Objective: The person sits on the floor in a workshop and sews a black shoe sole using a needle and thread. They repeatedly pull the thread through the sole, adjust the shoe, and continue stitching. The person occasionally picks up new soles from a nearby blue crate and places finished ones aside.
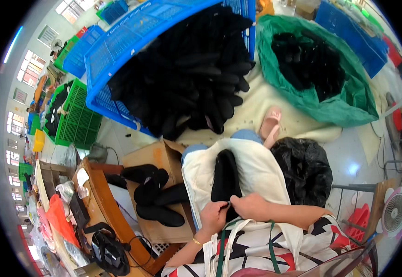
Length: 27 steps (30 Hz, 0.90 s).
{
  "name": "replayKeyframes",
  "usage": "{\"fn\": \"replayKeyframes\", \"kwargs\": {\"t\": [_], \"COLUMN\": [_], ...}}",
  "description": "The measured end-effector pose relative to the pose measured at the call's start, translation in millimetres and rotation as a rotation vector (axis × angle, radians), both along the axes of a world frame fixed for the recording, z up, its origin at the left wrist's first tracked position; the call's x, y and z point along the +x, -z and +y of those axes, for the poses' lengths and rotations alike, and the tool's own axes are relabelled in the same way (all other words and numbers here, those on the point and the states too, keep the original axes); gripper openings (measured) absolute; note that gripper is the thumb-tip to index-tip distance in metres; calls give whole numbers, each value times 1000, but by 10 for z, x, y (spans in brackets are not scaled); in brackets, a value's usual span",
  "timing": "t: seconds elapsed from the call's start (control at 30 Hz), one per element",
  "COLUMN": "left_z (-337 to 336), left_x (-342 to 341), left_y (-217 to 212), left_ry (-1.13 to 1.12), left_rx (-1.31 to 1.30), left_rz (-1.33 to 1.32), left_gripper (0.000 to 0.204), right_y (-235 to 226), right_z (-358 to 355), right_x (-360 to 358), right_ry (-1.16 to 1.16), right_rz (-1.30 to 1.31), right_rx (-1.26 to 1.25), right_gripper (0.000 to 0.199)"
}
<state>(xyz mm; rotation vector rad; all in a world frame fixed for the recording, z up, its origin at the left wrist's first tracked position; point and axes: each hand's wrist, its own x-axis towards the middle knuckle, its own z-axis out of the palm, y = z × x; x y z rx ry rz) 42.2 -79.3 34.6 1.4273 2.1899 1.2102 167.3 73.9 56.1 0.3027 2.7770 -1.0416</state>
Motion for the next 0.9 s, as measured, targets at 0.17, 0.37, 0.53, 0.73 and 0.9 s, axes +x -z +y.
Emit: {"fn": "replayKeyframes", "kwargs": {"t": [0.17, 0.37, 0.53, 0.73, 0.9], "left_z": [43, 56, 9, -48, -34], "left_x": [5, 69, 52, 86, 74], "left_y": [-32, -197, -82, -41, 37], "left_ry": [7, -29, -43, -67, -34], "left_rx": [6, -52, -45, -12, 16], "left_rz": [33, 91, -35, -58, -62], "left_gripper": [12, 14, 14, 13, 13], "right_y": [45, 120, 270, 139, 23], "right_z": [-38, -86, -114, -38, 9], "right_x": [-61, 7, 11, -28, -138], "right_ry": [34, 104, 223, 355, 406], "right_rz": [-3, 45, 129, 78, -117], "right_rx": [-6, 16, -96, -515, -709], "right_gripper": [17, 19, 20, 21, 20]}}
